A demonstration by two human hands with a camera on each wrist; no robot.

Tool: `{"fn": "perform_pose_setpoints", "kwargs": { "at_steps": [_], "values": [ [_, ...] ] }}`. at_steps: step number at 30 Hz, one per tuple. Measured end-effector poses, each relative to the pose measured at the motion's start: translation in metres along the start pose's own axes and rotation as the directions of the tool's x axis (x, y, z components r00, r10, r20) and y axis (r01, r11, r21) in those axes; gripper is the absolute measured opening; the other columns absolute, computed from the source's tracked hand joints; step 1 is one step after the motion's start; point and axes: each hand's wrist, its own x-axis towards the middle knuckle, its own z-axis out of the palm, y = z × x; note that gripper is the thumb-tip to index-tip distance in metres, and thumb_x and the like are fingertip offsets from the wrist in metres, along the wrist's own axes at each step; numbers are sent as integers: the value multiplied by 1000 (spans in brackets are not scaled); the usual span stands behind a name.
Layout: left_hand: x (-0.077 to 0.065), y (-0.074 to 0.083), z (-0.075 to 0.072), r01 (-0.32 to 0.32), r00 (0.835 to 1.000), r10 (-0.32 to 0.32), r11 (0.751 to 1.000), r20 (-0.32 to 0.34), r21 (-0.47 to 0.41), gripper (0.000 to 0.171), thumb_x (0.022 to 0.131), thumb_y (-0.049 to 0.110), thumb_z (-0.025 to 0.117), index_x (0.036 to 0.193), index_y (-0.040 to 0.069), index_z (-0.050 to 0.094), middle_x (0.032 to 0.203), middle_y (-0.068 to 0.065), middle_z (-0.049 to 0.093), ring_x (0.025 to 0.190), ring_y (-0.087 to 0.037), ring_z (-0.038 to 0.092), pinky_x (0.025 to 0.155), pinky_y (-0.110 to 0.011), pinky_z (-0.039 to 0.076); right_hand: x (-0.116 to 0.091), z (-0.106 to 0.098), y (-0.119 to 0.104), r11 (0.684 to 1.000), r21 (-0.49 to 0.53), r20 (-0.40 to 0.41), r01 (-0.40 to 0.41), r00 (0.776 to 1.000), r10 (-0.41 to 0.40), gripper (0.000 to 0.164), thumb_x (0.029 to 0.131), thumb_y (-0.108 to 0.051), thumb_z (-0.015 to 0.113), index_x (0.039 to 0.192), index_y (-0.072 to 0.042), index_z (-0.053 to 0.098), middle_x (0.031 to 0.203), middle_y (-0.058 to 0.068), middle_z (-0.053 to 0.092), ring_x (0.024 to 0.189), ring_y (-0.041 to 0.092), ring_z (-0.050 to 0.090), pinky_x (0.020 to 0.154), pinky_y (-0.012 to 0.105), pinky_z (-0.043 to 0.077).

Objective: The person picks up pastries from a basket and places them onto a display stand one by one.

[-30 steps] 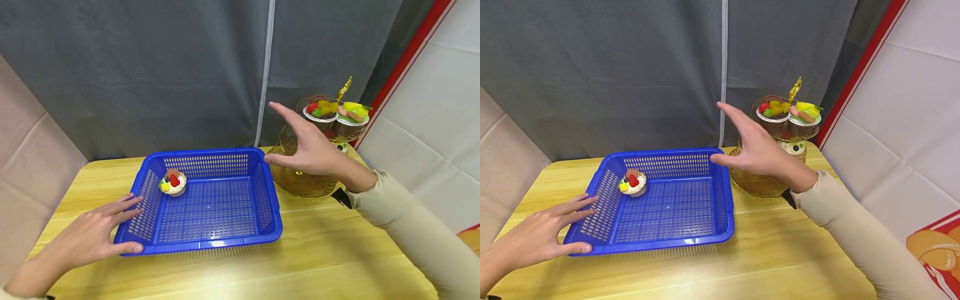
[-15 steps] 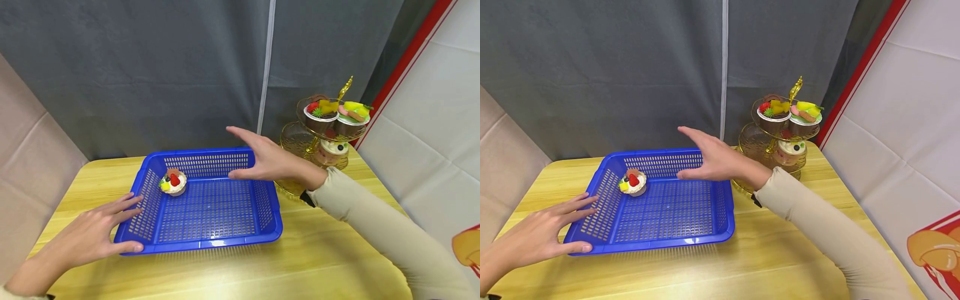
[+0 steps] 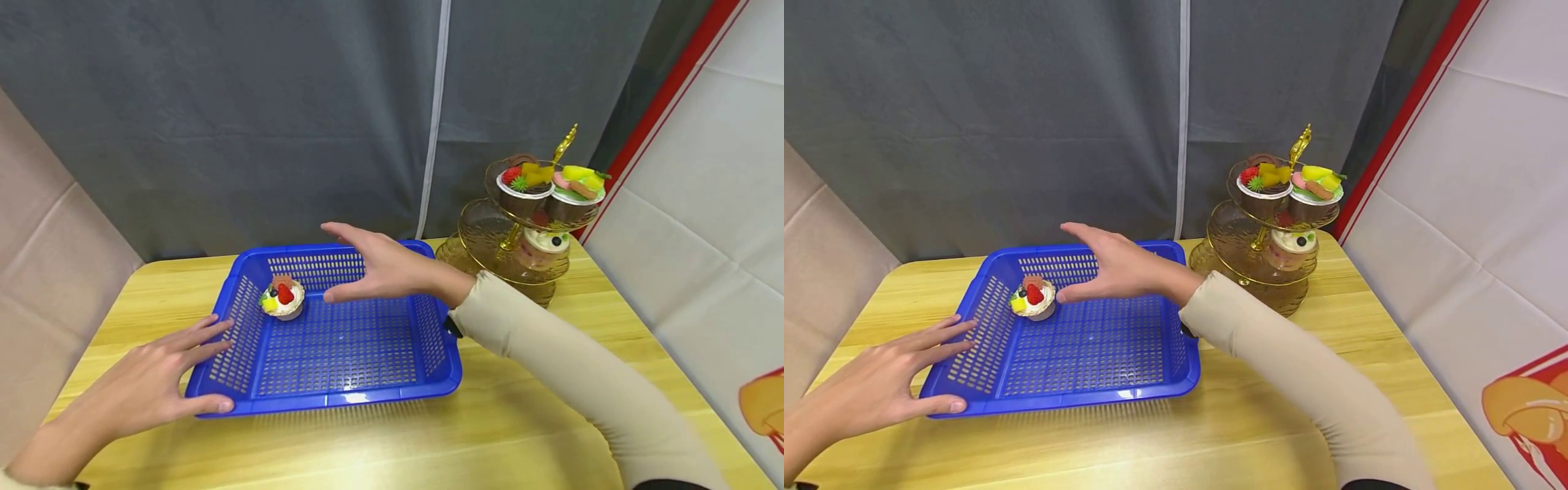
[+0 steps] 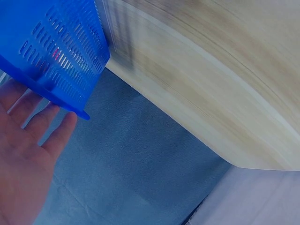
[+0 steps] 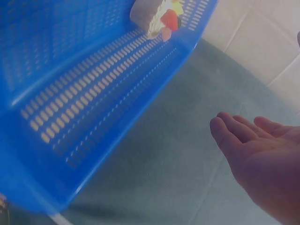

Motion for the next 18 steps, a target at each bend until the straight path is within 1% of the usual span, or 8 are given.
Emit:
{"fn": "perform_pose_setpoints", "kwargs": {
  "at_steps": [10, 18],
  "values": [
    [0, 1, 1, 11, 1000, -11, 1000, 8, -4, 85, 70, 72, 74, 126, 9, 69, 145, -9, 52, 126, -41, 53, 76, -60, 52, 23, 23, 5, 998, 44, 62, -50, 997, 47, 95, 83, -46, 78, 158, -19, 26, 159, 1, 34, 142, 22, 39, 111, 42, 37],
    [0, 0, 0, 7, 1000, -7, 1000, 6, -6, 84, 70, 72, 74, 126, 9, 70, 146, -9, 52, 126, -41, 53, 77, -61, 52, 41, 41, 15, 996, 72, 75, -57, 996, 52, 94, 83, -42, 80, 156, -12, 29, 157, 6, 38, 140, 24, 42, 111, 37, 37]
  ]
}}
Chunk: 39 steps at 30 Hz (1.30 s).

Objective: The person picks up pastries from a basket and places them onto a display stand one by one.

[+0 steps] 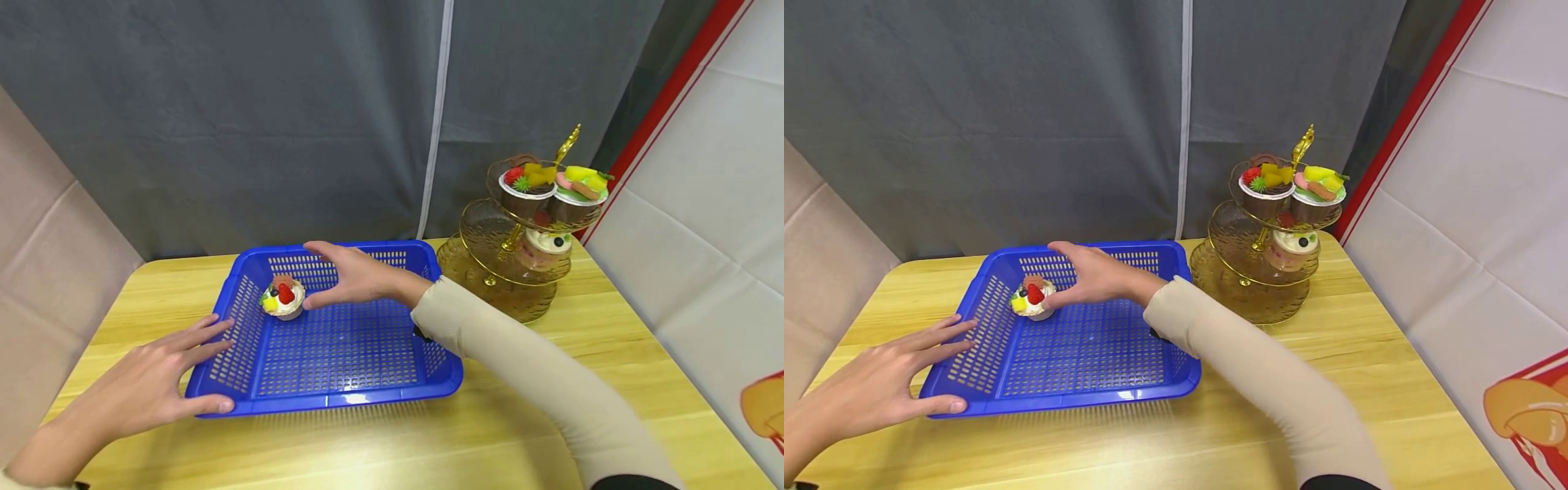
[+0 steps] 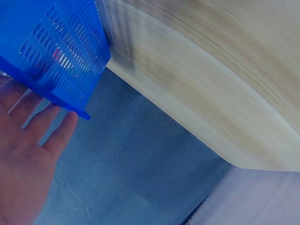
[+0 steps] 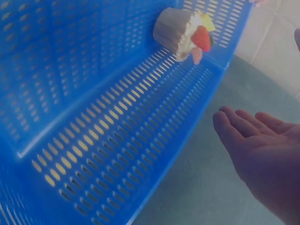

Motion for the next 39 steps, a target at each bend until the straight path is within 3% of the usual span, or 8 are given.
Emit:
{"fn": "perform_pose_setpoints", "kwargs": {
  "at_steps": [10, 18, 26, 30, 34, 39],
  "values": [
    [-1, 1, -1, 1, 1000, -1, 1000, 4, 1, 85, 70, 73, 74, 127, 10, 69, 146, -8, 52, 126, -41, 53, 76, -62, 51, 21, 23, 6, 994, -106, 40, -7, 999, 11, 94, 82, -41, 81, 155, -6, 32, 156, 8, 39, 142, 21, 39, 115, 27, 29],
    [1, 2, -1, 0, 1000, 0, 1000, 6, -2, 85, 70, 72, 74, 127, 10, 69, 146, -9, 52, 126, -42, 53, 76, -61, 52, 31, 40, 13, 994, -96, 69, -54, 996, 61, 95, 83, -38, 80, 155, -4, 29, 159, 9, 35, 147, 20, 31, 116, 27, 25],
    [1, 2, 0, -7, 1000, 7, 1000, -5, -4, 84, 69, 71, 75, 126, 10, 70, 145, -8, 53, 125, -41, 54, 76, -62, 51, 43, 52, 18, 988, -138, 72, -65, 995, 75, 94, 82, -37, 81, 154, -2, 32, 156, 10, 40, 144, 18, 35, 115, 23, 25],
    [-1, 1, 1, -14, 1000, 14, 1000, -16, -1, 83, 69, 71, 76, 126, 10, 70, 145, -8, 53, 124, -42, 55, 74, -61, 52, 49, 59, 18, 988, -145, 78, -56, 995, 67, 93, 80, -36, 83, 152, -4, 35, 149, 9, 49, 138, 17, 44, 111, 21, 31],
    [-1, 1, 0, -16, 1000, 16, 1000, -25, 2, 83, 68, 70, 76, 125, 10, 70, 145, -8, 53, 123, -41, 55, 73, -60, 52, 56, 64, 18, 993, -118, 66, -28, 997, 36, 87, 78, -34, 85, 147, -4, 40, 134, 6, 58, 121, 13, 54, 100, 17, 38],
    [0, 1, 0, -18, 999, 18, 1000, -35, 6, 83, 67, 70, 77, 125, 10, 70, 144, -8, 54, 123, -41, 56, 74, -59, 52, 62, 70, 17, 996, -90, 64, -17, 998, 23, 83, 78, -29, 86, 143, -3, 41, 127, 6, 59, 112, 10, 57, 94, 13, 40]
  ]
}}
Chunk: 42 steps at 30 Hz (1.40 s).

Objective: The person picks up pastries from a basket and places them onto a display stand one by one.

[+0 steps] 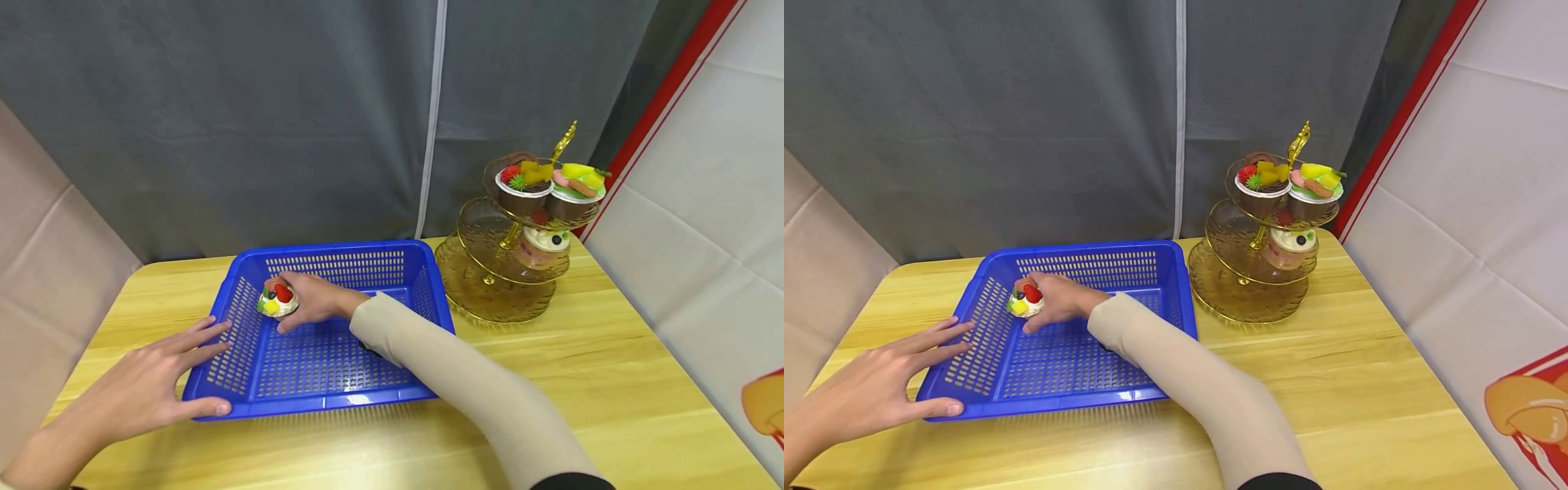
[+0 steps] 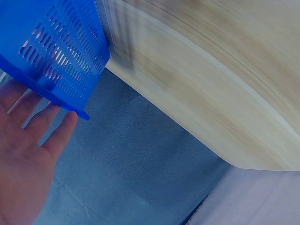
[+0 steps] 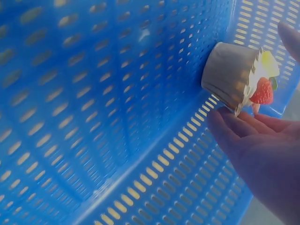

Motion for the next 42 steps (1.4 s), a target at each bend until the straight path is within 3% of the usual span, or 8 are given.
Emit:
{"fn": "perform_pose_setpoints", "kwargs": {
  "at_steps": [5, 12, 20, 28, 42],
  "values": [
    [0, 0, 0, 11, 1000, -11, 1000, 19, -7, 84, 68, 71, 76, 126, 10, 70, 145, -8, 53, 123, -42, 55, 74, -61, 52, 4, 4, -4, 1000, 2, -32, -30, 999, 30, 79, 80, -22, 85, 144, -4, 42, 127, 6, 60, 111, 11, 57, 95, 14, 40],
    [0, 1, -1, 11, 1000, -11, 1000, 22, -6, 84, 69, 71, 76, 125, 9, 70, 145, -9, 53, 123, -43, 56, 75, -62, 51, 5, 10, -4, 996, -71, -79, -45, 996, 40, 66, 78, -18, 86, 132, -9, 49, 120, 2, 63, 105, 11, 57, 88, 15, 41],
    [0, 2, -2, 26, 999, -26, 1000, 41, -8, 84, 69, 71, 75, 126, 10, 69, 146, -10, 52, 124, -44, 55, 76, -62, 51, 6, 14, -4, 996, -89, -106, -26, 994, 17, 64, 78, -19, 86, 129, -9, 48, 117, 2, 63, 102, 11, 58, 87, 16, 42],
    [0, 1, 0, 4, 1000, -4, 1000, 9, -1, 83, 68, 71, 76, 124, 9, 71, 145, -9, 53, 122, -43, 56, 73, -61, 52, 7, 18, -3, 996, -83, -134, -14, 991, 3, 64, 76, -21, 88, 126, -10, 49, 114, 0, 63, 99, 11, 59, 85, 17, 43],
    [0, -1, 1, -20, 1000, 20, 1000, -18, 6, 83, 67, 70, 77, 123, 9, 71, 145, -8, 53, 120, -42, 57, 71, -60, 52, -1, 2, -13, 997, -49, -140, -56, 989, 49, 64, 77, -22, 87, 129, -9, 52, 110, 0, 64, 94, 10, 58, 80, 13, 43]
  ]
}}
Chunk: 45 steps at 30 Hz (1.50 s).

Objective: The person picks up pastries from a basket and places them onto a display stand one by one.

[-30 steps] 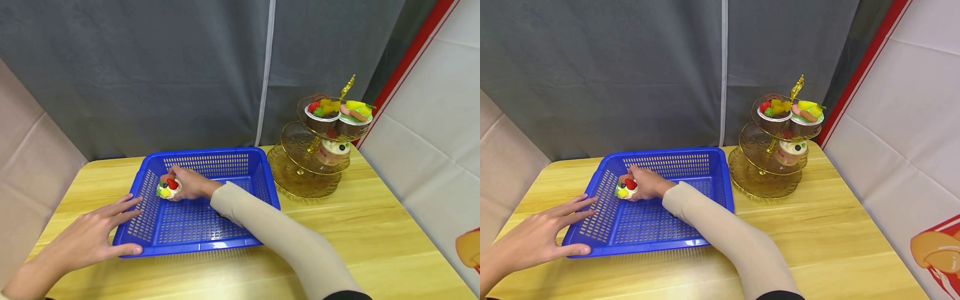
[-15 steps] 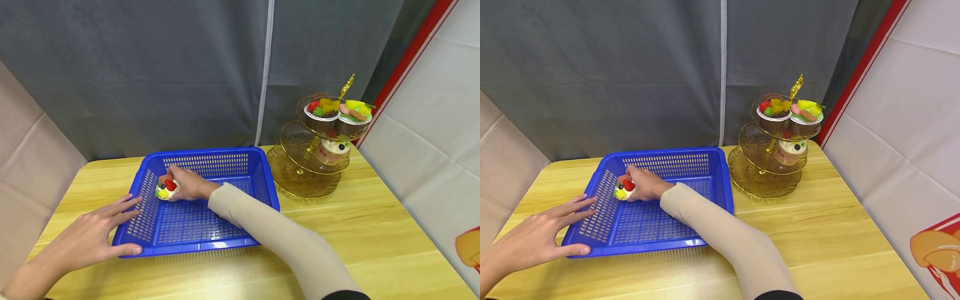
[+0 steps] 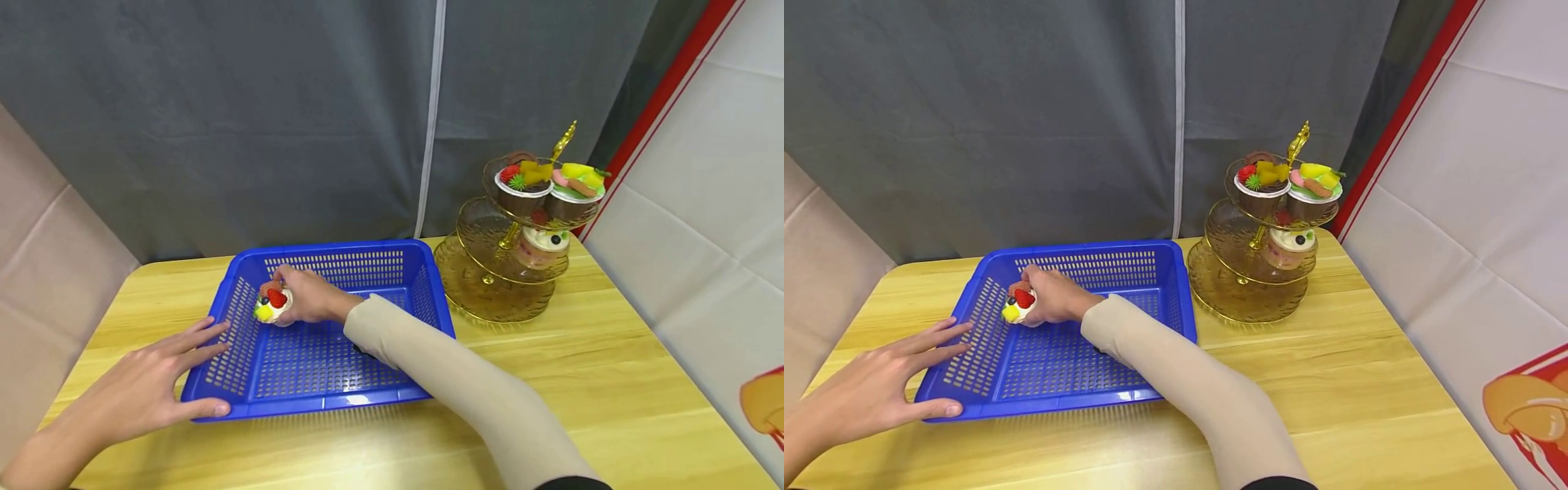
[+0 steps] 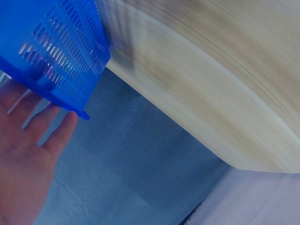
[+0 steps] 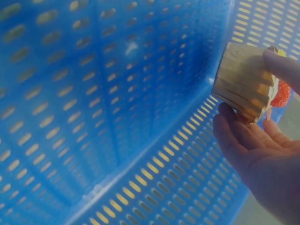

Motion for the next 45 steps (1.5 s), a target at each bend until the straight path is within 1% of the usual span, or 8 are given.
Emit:
{"fn": "perform_pose_setpoints", "kwargs": {
  "at_steps": [4, 8, 13, 19, 22, 28, 37, 45],
  "values": [
    [-1, 0, 0, 3, 1000, -3, 1000, -1, -1, 83, 67, 70, 77, 123, 9, 71, 145, -7, 53, 120, -41, 58, 71, -60, 52, -4, -7, -2, 1000, 4, -4, 15, 1000, -15, 63, 77, -23, 87, 127, -10, 52, 107, -1, 63, 91, 10, 57, 78, 14, 42],
    [-1, 0, 0, 15, 1000, -15, 1000, 22, -6, 83, 68, 70, 77, 124, 9, 71, 146, -8, 52, 121, -42, 56, 72, -61, 51, -10, -16, -5, 1000, 7, -7, 27, 1000, -27, 62, 77, -25, 87, 126, -11, 52, 107, -1, 63, 91, 10, 57, 78, 14, 43],
    [0, 0, -2, 32, 998, -31, 999, 51, -14, 84, 68, 70, 76, 126, 9, 70, 147, -9, 51, 123, -43, 55, 73, -63, 51, -20, -31, -9, 998, 41, -21, 56, 998, -55, 63, 76, -23, 88, 127, -11, 52, 114, 1, 65, 95, 11, 58, 80, 13, 43],
    [1, 0, -2, 25, 999, -24, 1000, 43, -13, 84, 68, 70, 77, 125, 9, 70, 146, -10, 52, 123, -43, 55, 73, -62, 51, -34, -59, -8, 988, 117, -79, 98, 993, -89, 67, 74, -19, 89, 129, -9, 52, 123, 6, 67, 106, 11, 63, 88, 15, 42],
    [1, 0, -2, 27, 999, -26, 999, 42, -16, 84, 68, 70, 77, 125, 9, 70, 146, -9, 52, 123, -42, 55, 73, -62, 51, -43, -76, -4, 985, 142, -115, 100, 990, -83, 68, 75, -18, 89, 131, -9, 52, 127, 7, 66, 114, 14, 61, 95, 18, 42],
    [1, 0, -3, 24, 999, -23, 1000, 29, -12, 84, 67, 71, 77, 125, 9, 70, 145, -9, 53, 122, -42, 56, 73, -62, 50, -62, -99, 11, 976, 194, -153, 97, 986, -67, 67, 79, -17, 85, 135, -8, 49, 131, 8, 61, 117, 20, 59, 95, 24, 48],
    [0, -1, -1, 0, 1000, 0, 1000, 0, -1, 85, 66, 70, 78, 124, 9, 70, 145, -8, 53, 120, -41, 57, 72, -60, 51, -95, -115, 31, 971, 220, -242, 91, 970, -37, 65, 77, -18, 87, 131, -8, 53, 126, 6, 63, 106, 18, 63, 90, 29, 52],
    [0, -2, -1, 8, 1000, -8, 1000, 9, 0, 85, 66, 70, 77, 125, 9, 70, 145, -9, 52, 121, -41, 57, 70, -60, 51, -122, -121, 44, 965, 239, -290, 107, 956, -35, 69, 77, -14, 87, 135, -4, 52, 130, 10, 62, 115, 23, 63, 96, 34, 51]
  ]
}}
